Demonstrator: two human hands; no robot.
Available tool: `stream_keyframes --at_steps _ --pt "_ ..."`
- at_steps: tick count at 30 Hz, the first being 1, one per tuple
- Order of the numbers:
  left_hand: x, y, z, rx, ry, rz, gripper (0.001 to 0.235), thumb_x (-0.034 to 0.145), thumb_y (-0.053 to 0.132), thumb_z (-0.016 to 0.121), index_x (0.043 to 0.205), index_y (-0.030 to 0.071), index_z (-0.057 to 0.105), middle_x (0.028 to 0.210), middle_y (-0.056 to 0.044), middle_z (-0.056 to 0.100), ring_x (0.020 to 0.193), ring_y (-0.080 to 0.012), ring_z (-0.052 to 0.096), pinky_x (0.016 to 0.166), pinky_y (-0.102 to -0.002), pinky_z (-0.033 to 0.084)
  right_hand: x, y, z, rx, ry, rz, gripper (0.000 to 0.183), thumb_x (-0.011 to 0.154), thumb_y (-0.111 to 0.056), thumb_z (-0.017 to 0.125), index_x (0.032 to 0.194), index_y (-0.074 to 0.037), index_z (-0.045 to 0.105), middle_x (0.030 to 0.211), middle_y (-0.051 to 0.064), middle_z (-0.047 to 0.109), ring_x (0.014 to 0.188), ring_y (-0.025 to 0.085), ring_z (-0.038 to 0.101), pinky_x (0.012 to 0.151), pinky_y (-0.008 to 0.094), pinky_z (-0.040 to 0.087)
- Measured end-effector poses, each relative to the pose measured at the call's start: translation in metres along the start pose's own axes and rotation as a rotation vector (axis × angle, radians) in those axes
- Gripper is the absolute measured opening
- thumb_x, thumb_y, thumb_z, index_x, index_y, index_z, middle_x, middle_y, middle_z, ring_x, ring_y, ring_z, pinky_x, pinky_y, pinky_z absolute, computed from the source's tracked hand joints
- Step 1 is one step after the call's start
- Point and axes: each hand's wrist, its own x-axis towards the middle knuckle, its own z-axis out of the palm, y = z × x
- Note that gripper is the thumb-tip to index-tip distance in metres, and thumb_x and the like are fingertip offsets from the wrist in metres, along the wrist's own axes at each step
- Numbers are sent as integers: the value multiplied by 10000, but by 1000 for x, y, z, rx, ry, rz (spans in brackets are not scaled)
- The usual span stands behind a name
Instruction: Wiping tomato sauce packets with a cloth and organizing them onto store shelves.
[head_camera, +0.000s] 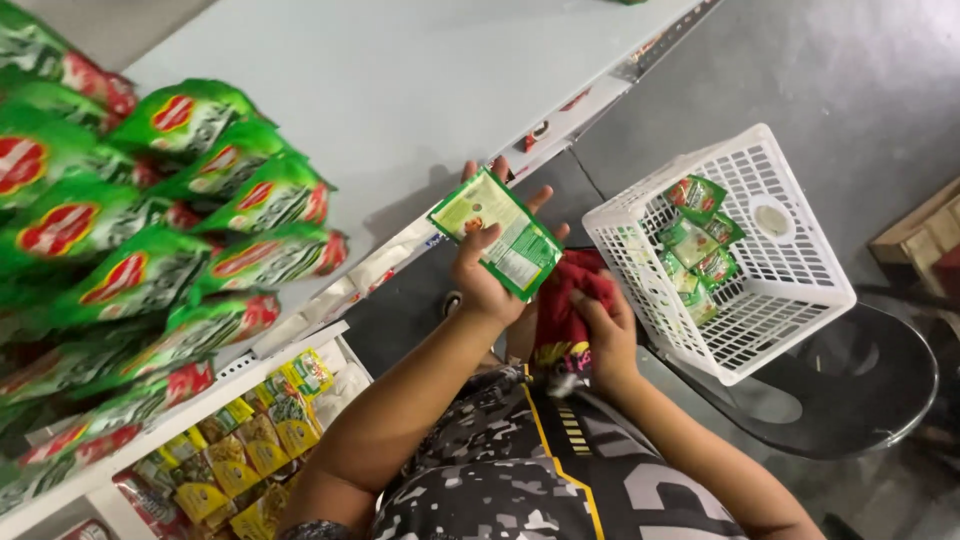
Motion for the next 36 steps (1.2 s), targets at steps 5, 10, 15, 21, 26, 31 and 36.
stream_keyframes --at_steps 5,10,15,21,26,31,36 --pt "32 -3 -3 173 -114 161 1065 713 90 614 1634 346 145 1708 -25 199 1313 -374 531 950 -568 587 48 14 -39 -63 -223 213 264 906 -53 651 1164 -27 703 1010 167 749 931 210 689 894 376 535" --pt "49 0 5 135 -157 220 1138 665 26 600 1636 364 112 1725 -25 140 1318 -397 534 959 -590 589 59 -42 12 -50 -167 440 407 859 -29 649 1264 -23 686 1093 201 732 889 263 703 823 372 574" --pt "62 10 19 100 -204 261 1176 654 22 626 1638 359 79 1724 -36 122 1288 -401 553 954 -578 597 89 -42 16 -185 -100 405 281 845 -104 706 1116 -122 777 1058 139 775 964 245 715 878 389 557" --pt "70 13 16 84 -196 231 997 706 45 572 1608 283 221 1449 -211 524 1205 -460 603 1008 -680 524 103 -23 3 -278 -357 24 164 904 -94 704 1058 -72 754 954 100 730 884 203 654 848 368 549" --pt "104 6 -53 56 -234 243 897 707 43 540 1562 218 334 1481 -247 481 1314 -487 516 1067 -723 425 93 -43 52 -132 -288 267 460 742 96 744 1177 -52 749 865 170 764 767 277 767 791 432 635" --pt "114 28 -32 -89 -162 2 751 730 114 553 1461 -22 441 1476 -330 474 1395 -445 464 1172 -656 347 97 -54 61 -305 -278 -94 287 824 40 651 1096 -17 719 919 192 720 857 267 688 811 425 573" --pt "115 38 -27 -198 -142 -58 850 669 160 553 1479 -58 417 1554 -307 394 1473 -446 361 1227 -622 284 112 -65 65 -797 -645 -460 485 710 -104 712 1194 -120 732 985 159 709 916 426 697 813 493 561"
